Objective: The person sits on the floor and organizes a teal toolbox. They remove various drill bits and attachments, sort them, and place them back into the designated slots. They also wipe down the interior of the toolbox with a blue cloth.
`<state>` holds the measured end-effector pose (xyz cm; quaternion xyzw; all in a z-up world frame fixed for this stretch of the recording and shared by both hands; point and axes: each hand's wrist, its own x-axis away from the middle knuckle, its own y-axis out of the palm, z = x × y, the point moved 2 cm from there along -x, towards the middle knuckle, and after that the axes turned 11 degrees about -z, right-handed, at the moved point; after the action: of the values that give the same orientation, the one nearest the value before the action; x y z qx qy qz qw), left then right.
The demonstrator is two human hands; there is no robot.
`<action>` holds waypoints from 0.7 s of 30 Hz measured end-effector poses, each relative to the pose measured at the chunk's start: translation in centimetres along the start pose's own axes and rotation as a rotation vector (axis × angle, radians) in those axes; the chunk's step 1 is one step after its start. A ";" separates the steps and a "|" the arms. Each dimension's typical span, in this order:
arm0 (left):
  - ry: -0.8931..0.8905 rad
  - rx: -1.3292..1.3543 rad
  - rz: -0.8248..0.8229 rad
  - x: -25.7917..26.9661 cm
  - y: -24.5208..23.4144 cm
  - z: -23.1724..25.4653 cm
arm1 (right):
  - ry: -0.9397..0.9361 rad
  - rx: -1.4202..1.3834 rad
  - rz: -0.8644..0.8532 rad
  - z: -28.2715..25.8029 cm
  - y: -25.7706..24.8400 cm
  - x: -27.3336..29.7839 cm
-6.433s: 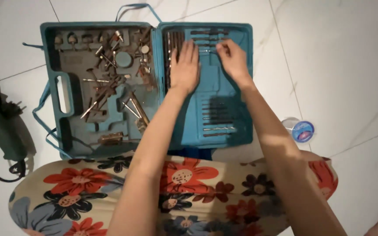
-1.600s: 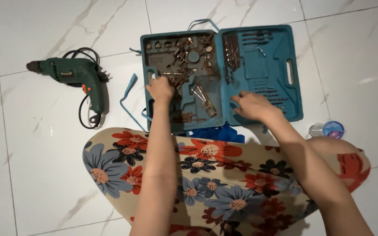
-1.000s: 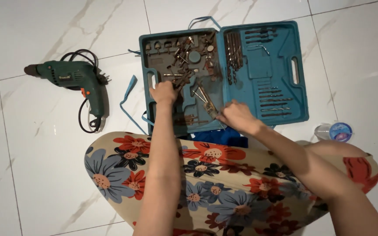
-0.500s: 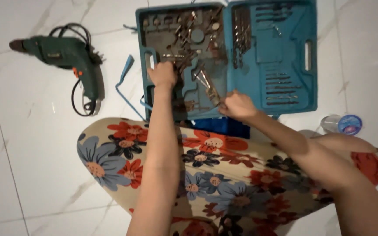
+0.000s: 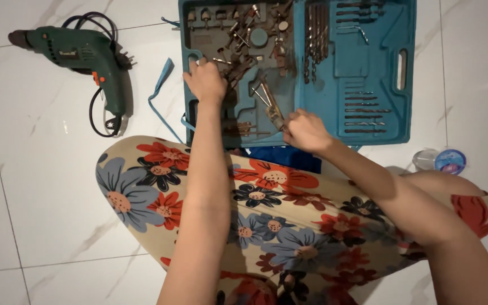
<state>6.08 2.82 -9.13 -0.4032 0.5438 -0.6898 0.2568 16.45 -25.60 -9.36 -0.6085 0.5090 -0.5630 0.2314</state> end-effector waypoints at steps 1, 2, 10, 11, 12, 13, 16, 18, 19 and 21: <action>-0.005 0.003 0.003 -0.1 -0.1 -0.1 | -0.004 0.005 0.001 -0.2 -0.1 0.1; -0.030 0.060 -0.005 -0.1 -0.2 -0.3 | -0.007 0.002 0.034 -0.3 -0.3 0.1; -0.281 0.448 -0.088 -3.4 4.1 -4.1 | -0.003 0.001 0.090 -0.5 -0.6 0.2; -0.279 0.604 -0.101 -4.1 5.2 -4.6 | -0.010 0.032 0.111 -0.4 -0.5 0.2; -0.275 0.761 -0.111 -4.8 6.3 -5.2 | -0.017 0.065 0.134 -0.3 -0.4 0.2; -0.275 0.763 -0.106 -4.1 5.0 -4.8 | -0.020 0.068 0.136 -0.8 -1.7 0.5; -0.265 0.946 -0.147 -2.4 2.2 -3.7 | -0.002 0.054 -0.098 -2.0 -3.9 1.1; -0.256 0.955 -0.158 -1.8 1.3 -3.1 | -0.008 0.106 -0.053 -1.9 -4.0 1.2; -0.255 0.956 -0.158 -1.9 1.5 -3.3 | -0.006 0.107 -0.052 -1.7 -3.8 1.1; -0.298 0.973 -0.182 -2.2 2.1 -3.6 | -0.013 0.146 -0.009 -1.4 -3.4 1.0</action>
<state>4.10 5.94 -12.00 -0.3766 0.0804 -0.8176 0.4281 16.19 -24.79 -5.61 -0.5959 0.4623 -0.5958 0.2760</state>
